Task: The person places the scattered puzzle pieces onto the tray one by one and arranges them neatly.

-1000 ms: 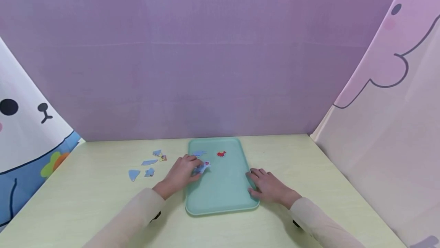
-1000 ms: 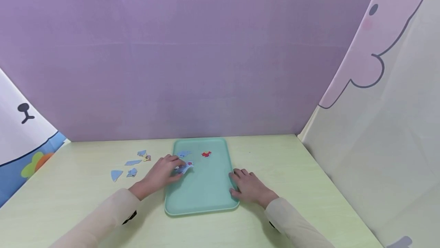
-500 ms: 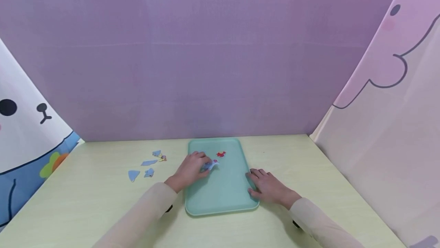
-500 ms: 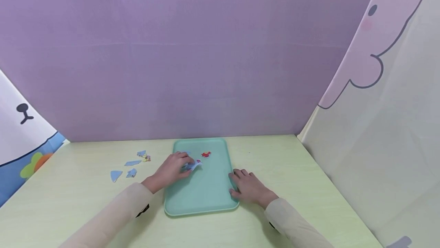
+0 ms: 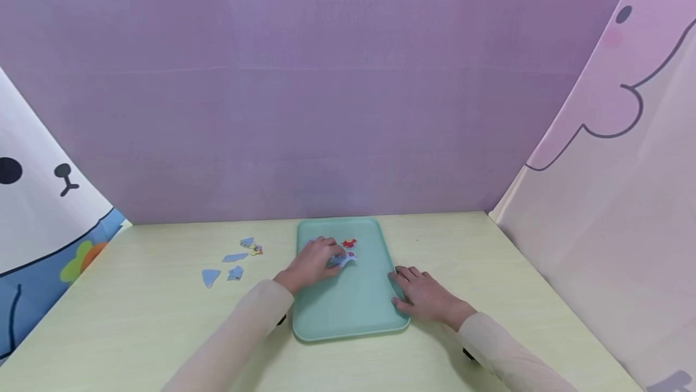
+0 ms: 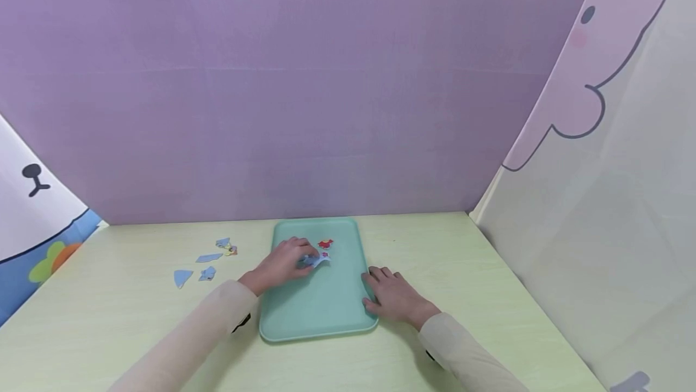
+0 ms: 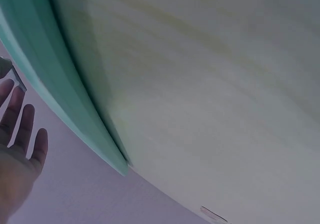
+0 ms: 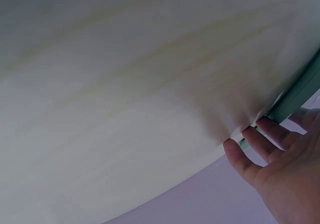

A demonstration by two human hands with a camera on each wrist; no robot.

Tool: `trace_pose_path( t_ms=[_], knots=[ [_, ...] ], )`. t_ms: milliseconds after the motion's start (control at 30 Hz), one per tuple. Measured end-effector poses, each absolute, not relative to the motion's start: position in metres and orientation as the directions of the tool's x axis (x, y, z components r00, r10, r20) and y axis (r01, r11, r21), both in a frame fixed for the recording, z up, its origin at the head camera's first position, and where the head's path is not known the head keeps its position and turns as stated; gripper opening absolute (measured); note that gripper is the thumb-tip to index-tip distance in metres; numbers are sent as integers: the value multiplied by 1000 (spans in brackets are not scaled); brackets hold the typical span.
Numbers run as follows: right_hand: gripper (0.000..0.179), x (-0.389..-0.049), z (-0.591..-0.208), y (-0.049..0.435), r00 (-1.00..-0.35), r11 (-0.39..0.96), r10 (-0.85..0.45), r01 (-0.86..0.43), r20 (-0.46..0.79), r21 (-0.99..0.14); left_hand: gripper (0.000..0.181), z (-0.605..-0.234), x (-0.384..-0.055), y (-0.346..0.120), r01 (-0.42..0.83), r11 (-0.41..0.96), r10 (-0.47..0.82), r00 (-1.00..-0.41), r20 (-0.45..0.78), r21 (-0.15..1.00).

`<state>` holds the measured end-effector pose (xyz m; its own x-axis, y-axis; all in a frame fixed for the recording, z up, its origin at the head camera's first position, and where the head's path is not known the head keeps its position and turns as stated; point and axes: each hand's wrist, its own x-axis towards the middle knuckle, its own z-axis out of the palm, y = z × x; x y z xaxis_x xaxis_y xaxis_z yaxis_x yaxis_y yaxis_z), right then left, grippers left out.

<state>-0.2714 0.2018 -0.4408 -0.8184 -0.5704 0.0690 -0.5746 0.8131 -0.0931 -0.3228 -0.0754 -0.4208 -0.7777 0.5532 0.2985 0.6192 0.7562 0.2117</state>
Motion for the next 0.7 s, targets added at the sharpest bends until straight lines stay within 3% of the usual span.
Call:
trace_pose_path(
  t_ms=[700],
  knots=[
    [55,-272,-439,201,-819,813,-571,-574,64,-92,26,-422,-344,-67,601,756,554,-798,235,259]
  ],
)
